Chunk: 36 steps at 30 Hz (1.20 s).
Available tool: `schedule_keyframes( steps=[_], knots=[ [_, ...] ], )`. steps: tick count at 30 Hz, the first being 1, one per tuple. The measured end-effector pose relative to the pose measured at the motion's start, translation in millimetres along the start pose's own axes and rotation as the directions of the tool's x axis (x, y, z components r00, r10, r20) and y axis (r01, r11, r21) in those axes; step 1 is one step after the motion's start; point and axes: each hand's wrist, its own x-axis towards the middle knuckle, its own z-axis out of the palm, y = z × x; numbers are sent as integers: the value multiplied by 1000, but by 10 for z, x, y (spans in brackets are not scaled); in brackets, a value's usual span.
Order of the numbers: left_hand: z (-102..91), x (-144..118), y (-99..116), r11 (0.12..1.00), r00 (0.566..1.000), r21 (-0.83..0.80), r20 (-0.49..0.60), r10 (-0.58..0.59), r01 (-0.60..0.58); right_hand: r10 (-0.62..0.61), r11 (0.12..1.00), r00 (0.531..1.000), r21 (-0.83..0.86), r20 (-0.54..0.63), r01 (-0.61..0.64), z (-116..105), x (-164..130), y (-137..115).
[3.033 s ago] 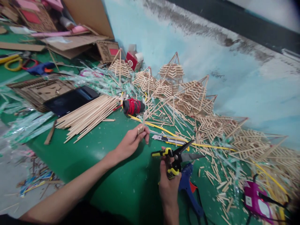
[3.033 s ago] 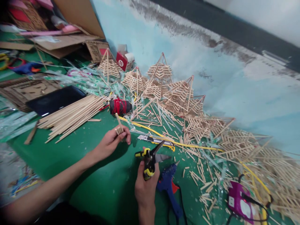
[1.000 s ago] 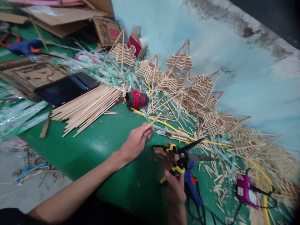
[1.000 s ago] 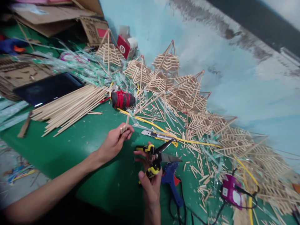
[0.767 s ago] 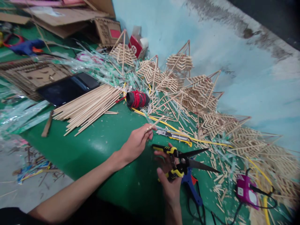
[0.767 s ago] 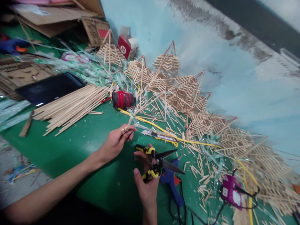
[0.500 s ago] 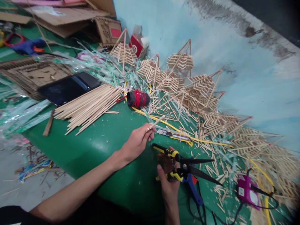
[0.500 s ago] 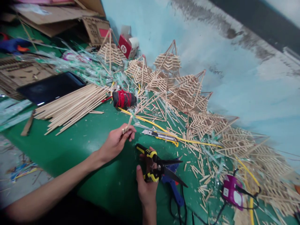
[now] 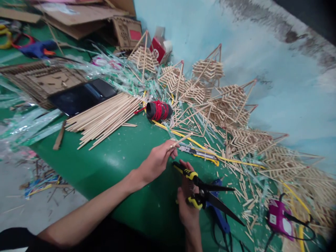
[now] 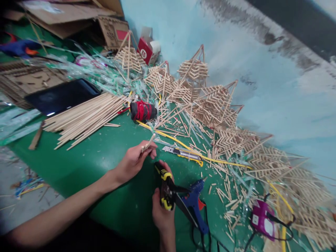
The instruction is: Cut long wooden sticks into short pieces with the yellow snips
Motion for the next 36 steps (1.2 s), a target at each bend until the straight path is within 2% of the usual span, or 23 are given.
schedule_keyframes(
  steps=[8, 13, 16, 20, 24, 33, 36],
  knots=[
    [24, -37, -23, 1000, 1000, 13, -26, 16, -16, -29, 997, 1000, -74, 7, 29, -9, 13, -110],
    [30, -43, -13, 1000, 999, 27, -42, -3, 4, -125, 977, 992, -176, -23, 119, -222, 140, -330],
    [51, -51, -31, 999, 998, 41, -59, -14, 16, -299, 853, 953, -458, -39, 249, -368, 260, -566],
    [62, -59, -39, 998, 997, 53, -71, -24, 28, -329, 704, 943, -655, 41, 274, -419, 345, -829],
    [50, -63, -14, 998, 998, 65, -58, -8, 12, -303, 630, 937, -701, 173, 333, -363, 374, -924],
    [94, -65, -83, 992, 997, 119, -56, 45, -38, -342, 487, 901, -770, 267, 413, -326, 506, -1071],
    [109, -66, -116, 989, 998, 139, -34, 53, -48, -344, 466, 892, -772, 291, 432, -320, 514, -1119]
  ],
)
